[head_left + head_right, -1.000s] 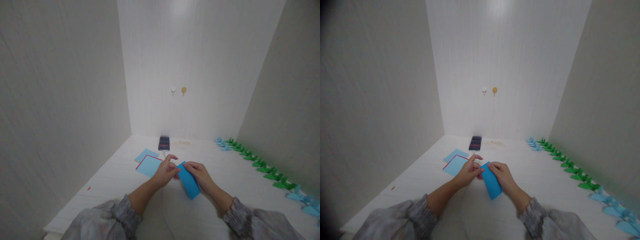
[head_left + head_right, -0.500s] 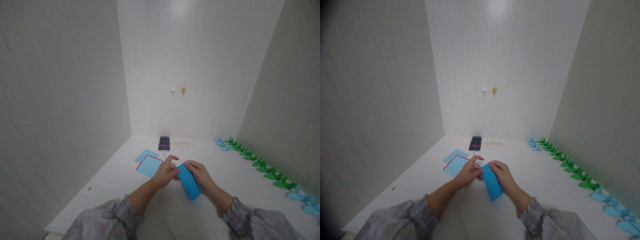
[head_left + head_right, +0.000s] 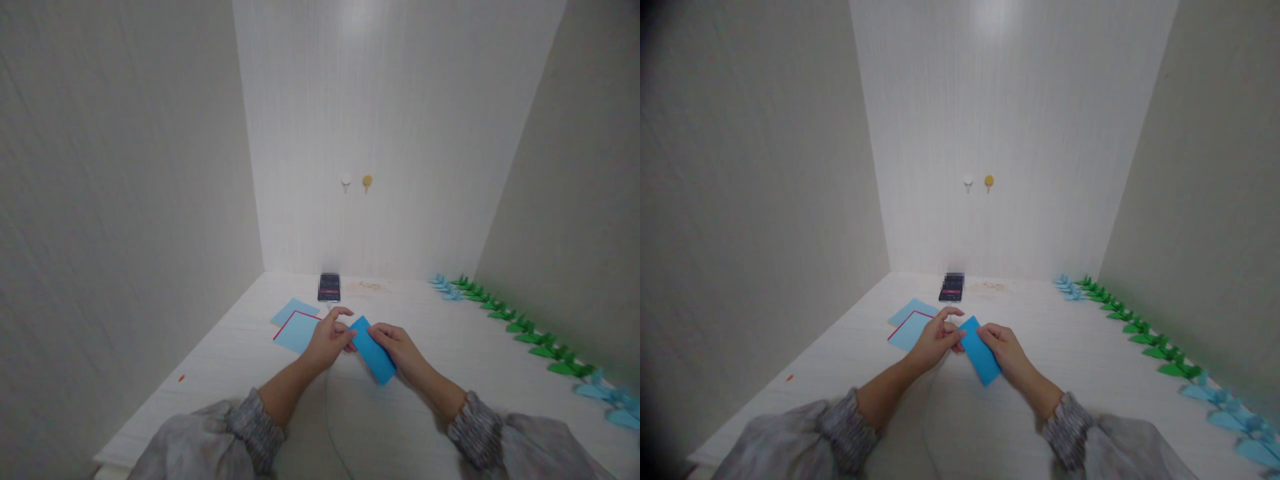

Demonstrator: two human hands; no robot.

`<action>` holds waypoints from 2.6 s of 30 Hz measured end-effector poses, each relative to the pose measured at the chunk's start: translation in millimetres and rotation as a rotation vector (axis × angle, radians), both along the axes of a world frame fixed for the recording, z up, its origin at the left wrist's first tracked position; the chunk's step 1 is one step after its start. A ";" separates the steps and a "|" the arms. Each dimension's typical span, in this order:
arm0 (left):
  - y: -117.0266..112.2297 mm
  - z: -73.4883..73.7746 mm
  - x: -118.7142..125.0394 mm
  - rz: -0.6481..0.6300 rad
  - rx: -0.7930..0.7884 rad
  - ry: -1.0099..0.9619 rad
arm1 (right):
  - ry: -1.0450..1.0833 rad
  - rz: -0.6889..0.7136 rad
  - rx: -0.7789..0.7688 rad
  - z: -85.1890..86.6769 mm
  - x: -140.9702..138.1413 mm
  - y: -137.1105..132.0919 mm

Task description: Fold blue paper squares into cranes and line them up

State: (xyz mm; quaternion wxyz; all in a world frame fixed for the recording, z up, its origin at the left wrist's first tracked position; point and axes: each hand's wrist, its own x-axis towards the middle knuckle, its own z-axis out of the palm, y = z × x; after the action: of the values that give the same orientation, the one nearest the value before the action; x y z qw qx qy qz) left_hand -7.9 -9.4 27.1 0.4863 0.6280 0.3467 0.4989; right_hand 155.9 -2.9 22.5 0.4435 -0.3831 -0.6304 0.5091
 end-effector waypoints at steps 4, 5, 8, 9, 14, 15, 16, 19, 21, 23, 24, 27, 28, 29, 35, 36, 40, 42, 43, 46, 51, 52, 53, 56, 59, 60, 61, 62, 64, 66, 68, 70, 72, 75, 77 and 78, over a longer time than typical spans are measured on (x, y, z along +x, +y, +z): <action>1.0 -0.4 0.7 -0.005 -0.044 -0.010 | -0.002 -0.002 -0.007 -1.5 0.0 1.3; 1.3 -0.8 0.8 -0.012 -0.062 -0.016 | -0.010 -0.003 -0.003 -1.5 0.3 1.7; 2.2 -3.0 0.4 -0.053 -0.118 -0.031 | -0.040 -0.004 0.010 -1.6 1.6 3.0; 2.6 -3.8 0.2 -0.068 -0.128 -0.036 | -0.050 -0.006 0.012 -1.8 1.9 3.3; 5.0 -7.9 -0.5 -0.086 -0.136 -0.080 | -0.104 0.001 -0.018 -2.3 0.1 2.2; 5.6 -8.6 -0.5 -0.086 -0.135 -0.087 | -0.115 0.014 -0.028 -2.1 -1.0 1.3; 6.1 -9.4 -0.5 -0.087 -0.134 -0.090 | -0.127 0.029 -0.034 -1.9 -2.1 0.4; 7.1 -10.7 -0.5 -0.081 -0.118 -0.083 | -0.163 0.060 -0.022 -1.9 -4.8 -1.9; 7.2 -10.0 -0.8 -0.063 -0.113 -0.082 | -0.179 0.069 -0.013 -2.8 -5.4 -2.0; 7.2 -8.1 -1.5 -0.019 -0.111 -0.086 | -0.181 0.063 -0.010 -4.9 -4.8 -0.2; 7.4 -7.0 -1.9 0.013 -0.109 -0.088 | -0.178 0.055 -0.009 -6.3 -4.2 1.3; 9.4 -4.7 -3.8 0.125 -0.085 -0.107 | -0.157 0.008 0.016 -10.9 -1.6 6.9; 10.4 -4.6 -4.5 0.158 -0.075 -0.120 | -0.148 -0.012 0.029 -12.1 -0.7 8.7; 11.5 -4.6 -5.1 0.187 -0.066 -0.131 | -0.138 -0.032 0.041 -12.9 0.2 10.3; 13.4 -4.4 -7.0 0.199 -0.056 -0.099 | -0.098 -0.080 0.064 -9.3 2.5 11.5; 12.7 -4.1 -7.0 0.181 -0.073 -0.077 | -0.093 -0.079 0.057 -8.0 2.4 10.7; 9.0 -5.0 -6.3 0.094 -0.177 0.011 | -0.080 -0.014 0.003 -4.2 0.9 6.1; 7.1 -6.1 -5.7 0.067 -0.174 0.061 | -0.082 0.034 0.000 -3.0 -0.1 3.7; 6.2 -6.5 -5.5 0.059 -0.162 0.094 | -0.086 0.054 0.002 -2.5 -0.6 2.6; 4.4 -6.8 -4.8 0.038 -0.143 0.182 | -0.103 0.081 -0.018 -1.6 -1.9 0.5; 4.4 -6.4 -4.3 0.072 -0.102 0.232 | -0.099 0.044 -0.025 -3.7 -2.6 2.1; 4.6 -6.5 -4.5 0.083 -0.094 0.234 | -0.095 0.033 -0.016 -4.7 -2.4 3.1; 4.9 -6.6 -4.6 0.091 -0.089 0.237 | -0.094 0.024 -0.010 -5.7 -2.0 4.0; 5.7 -7.2 -5.0 0.103 -0.073 0.247 | -0.097 0.002 -0.003 -8.6 -0.8 6.5; 6.0 -8.0 -4.8 0.113 -0.070 0.246 | -0.109 -0.016 0.013 -10.4 0.1 7.4; 6.0 -8.2 -4.6 0.110 -0.076 0.240 | -0.113 -0.022 0.021 -10.5 0.2 7.3; 5.9 -8.4 -4.5 0.104 -0.084 0.231 | -0.116 -0.026 0.029 -10.4 0.2 7.1; 5.8 -8.6 -4.4 0.095 -0.094 0.222 | -0.117 -0.026 0.033 -10.1 0.0 6.7; 5.7 -8.6 -4.5 0.086 -0.111 0.214 | -0.106 -0.017 0.022 -8.9 -0.4 5.8; 5.7 -8.3 -4.8 0.092 -0.112 0.220 | -0.086 0.002 -0.001 -7.4 -0.8 5.0; 5.9 -7.6 -5.2 0.105 -0.093 0.241 | -0.071 0.021 -0.019 -6.6 -0.8 4.9; 6.1 -6.9 -5.5 0.118 -0.056 0.272 | -0.068 0.028 -0.033 -6.9 -0.3 5.7; 6.0 -6.5 -5.9 0.127 -0.024 0.308 | -0.068 0.028 -0.043 -8.0 0.4 6.9; 6.1 -7.1 -6.4 0.136 0.008 0.339 | -0.077 0.025 -0.023 -9.7 1.3 8.7; 6.8 -8.4 -6.8 0.140 0.022 0.346 | -0.100 0.026 0.013 -10.6 1.6 9.4; 7.3 -9.3 -6.9 0.144 0.027 0.348 | -0.116 0.025 0.029 -11.0 1.8 9.7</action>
State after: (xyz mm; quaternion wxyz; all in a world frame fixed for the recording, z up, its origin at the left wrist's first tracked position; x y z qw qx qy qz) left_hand -14.8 -2.1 17.8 0.3735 0.6850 0.4627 0.4209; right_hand 157.7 6.8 11.4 0.4054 -0.3977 -0.6670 0.4824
